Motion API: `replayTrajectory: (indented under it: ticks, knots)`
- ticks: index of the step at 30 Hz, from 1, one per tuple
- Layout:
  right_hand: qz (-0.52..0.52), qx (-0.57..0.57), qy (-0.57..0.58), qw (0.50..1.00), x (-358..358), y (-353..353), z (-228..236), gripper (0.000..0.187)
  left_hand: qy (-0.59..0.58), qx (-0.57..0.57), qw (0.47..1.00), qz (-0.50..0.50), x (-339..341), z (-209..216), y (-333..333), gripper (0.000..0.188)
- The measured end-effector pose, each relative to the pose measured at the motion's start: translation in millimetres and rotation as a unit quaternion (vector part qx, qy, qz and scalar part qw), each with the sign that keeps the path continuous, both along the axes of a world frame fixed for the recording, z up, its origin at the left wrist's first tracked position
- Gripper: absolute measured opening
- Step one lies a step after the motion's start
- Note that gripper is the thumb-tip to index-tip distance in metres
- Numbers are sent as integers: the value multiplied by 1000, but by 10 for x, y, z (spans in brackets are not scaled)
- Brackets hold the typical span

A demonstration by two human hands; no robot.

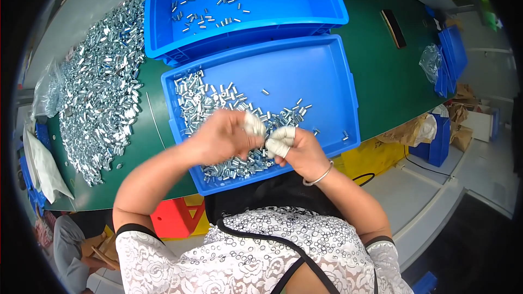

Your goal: Inspect and sort small metal hardware components into blue bins at a factory workstation.

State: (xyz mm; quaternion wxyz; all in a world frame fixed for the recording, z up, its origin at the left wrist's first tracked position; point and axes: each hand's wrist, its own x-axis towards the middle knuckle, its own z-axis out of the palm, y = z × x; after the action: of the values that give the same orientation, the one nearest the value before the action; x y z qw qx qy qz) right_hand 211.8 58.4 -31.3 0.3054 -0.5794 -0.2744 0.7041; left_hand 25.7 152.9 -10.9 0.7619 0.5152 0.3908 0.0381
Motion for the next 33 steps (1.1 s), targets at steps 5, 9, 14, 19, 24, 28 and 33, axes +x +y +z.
replayTrajectory:
  ticks: [5, 9, 14, 19, 24, 28, 33]
  knots:
    - [-11, 216, -304, 928, 535, 24, -297, 13, 166, 483, 845, 158, 40, 260, 886, 28]
    - [91, 270, -464, 839, 989, 131, -451, 17, 213, 690, 677, 138, 351, 141, 695, 23]
    - [196, 301, -501, 787, 954, 96, -608, 20, 174, 531, 830, -14, 768, -514, -66, 13]
    - [265, 346, -495, 751, 1164, 297, -452, 22, 225, 496, 838, -9, 1171, -730, -331, 14]
    - [322, 439, -455, 705, 1251, 373, -559, 24, 244, 473, 847, 13, 1268, -755, -413, 14]
    - [380, 449, -452, 671, 1157, 396, -511, 24, 285, 482, 828, 23, 1314, -711, -550, 14]
    - [389, 399, -487, 673, 1183, 318, -461, 19, 292, 482, 826, 25, 1391, -698, -637, 14]
